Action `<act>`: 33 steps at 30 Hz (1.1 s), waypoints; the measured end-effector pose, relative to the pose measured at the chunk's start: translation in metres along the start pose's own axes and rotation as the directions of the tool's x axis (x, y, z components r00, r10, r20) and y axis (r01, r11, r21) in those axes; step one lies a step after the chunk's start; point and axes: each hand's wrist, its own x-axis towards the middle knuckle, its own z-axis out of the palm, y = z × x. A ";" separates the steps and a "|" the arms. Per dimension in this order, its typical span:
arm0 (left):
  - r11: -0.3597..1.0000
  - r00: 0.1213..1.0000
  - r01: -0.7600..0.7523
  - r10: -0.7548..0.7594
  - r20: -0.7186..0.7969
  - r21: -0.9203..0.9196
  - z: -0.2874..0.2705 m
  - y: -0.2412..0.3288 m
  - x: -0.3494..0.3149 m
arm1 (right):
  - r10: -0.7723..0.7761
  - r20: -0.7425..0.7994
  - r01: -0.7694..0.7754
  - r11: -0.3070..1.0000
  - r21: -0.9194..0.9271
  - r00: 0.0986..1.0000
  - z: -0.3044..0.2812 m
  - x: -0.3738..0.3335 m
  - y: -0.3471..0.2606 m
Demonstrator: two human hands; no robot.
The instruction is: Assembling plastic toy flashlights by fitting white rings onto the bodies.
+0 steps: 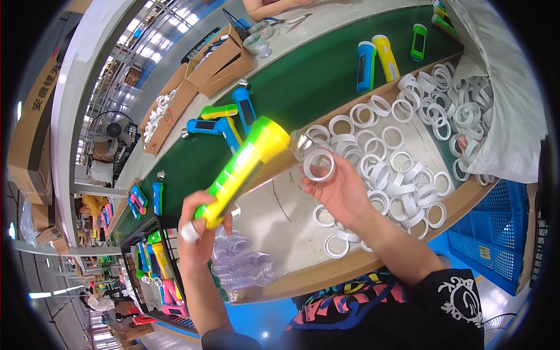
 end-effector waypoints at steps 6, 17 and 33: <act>0.992 0.995 0.027 -0.039 0.094 0.124 0.015 0.027 -0.041 | -0.034 0.080 0.047 0.985 -0.167 0.996 0.003 -0.006 0.004; 0.951 0.976 0.189 -0.210 0.060 0.246 0.044 0.040 -0.043 | 0.068 0.175 -0.020 0.964 -0.264 0.982 0.003 -0.014 0.008; 0.820 0.881 0.473 -0.447 0.155 -0.324 0.044 -0.011 -0.097 | -0.145 0.724 0.738 0.175 -0.652 0.674 0.045 -0.070 0.012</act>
